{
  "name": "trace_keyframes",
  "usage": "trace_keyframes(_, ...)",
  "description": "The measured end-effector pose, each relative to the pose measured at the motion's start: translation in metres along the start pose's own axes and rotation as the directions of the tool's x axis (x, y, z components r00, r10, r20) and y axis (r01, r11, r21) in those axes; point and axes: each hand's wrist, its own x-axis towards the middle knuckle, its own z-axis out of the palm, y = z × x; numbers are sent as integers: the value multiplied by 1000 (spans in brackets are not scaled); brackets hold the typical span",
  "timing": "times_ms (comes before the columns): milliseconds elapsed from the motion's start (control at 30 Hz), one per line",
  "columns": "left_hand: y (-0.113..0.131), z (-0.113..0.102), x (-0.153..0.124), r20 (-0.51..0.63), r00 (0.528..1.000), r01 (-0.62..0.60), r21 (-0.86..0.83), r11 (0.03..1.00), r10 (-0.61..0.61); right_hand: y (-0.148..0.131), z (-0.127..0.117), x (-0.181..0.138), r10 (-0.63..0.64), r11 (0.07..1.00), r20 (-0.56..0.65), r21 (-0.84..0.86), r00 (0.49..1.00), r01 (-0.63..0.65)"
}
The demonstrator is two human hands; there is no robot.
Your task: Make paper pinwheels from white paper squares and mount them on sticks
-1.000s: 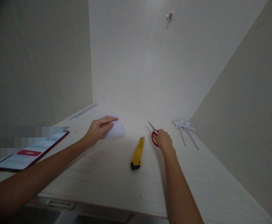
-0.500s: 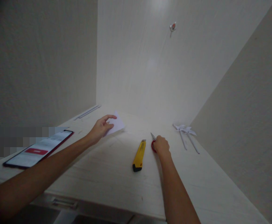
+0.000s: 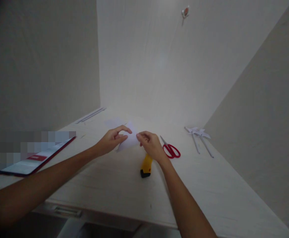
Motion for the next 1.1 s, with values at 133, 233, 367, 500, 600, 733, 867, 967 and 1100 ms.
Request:
trace_keyframes(133, -6, 0, 0, 12, 991, -130, 123, 984, 130, -1, 11, -3, 38, 992, 97, 118, 995, -49)
trace_keyframes(233, -11, -1, 0, -41, 987, -146, 137, 980, 153, 1, 10, -4, 47, 983, 81, 172, 996, -60)
trace_keyframes(367, -14, -1, 2, -98, 992, -76, 48, 996, 80, -1, 10, -3, 59, 962, 70, 264, 996, -75)
trace_keyframes(500, -15, -2, 4, -119, 993, -15, -3, 1000, 14, -3, 12, -3, 53, 940, 18, 338, 998, -56)
trace_keyframes(600, -14, -4, 6, -117, 993, -12, -70, 997, 4, -4, 10, -4, 21, 920, 24, 390, 999, -28)
trace_keyframes(733, -11, -7, 7, -141, 990, -24, -122, 992, 7, -7, 5, -6, -39, 897, 35, 442, 999, 20)
trace_keyframes(867, -9, -8, 6, -126, 992, -14, -143, 990, -4, -5, 2, -7, -78, 902, 2, 426, 997, 70)
trace_keyframes(967, -10, -7, 6, -120, 991, 32, -200, 979, -57, -2, 2, -7, -103, 922, -40, 371, 994, 110)
trace_keyframes(1100, -14, -3, 6, 90, 985, 174, -421, 890, -150, 2, 1, -7, -156, 965, -187, 179, 970, 189)
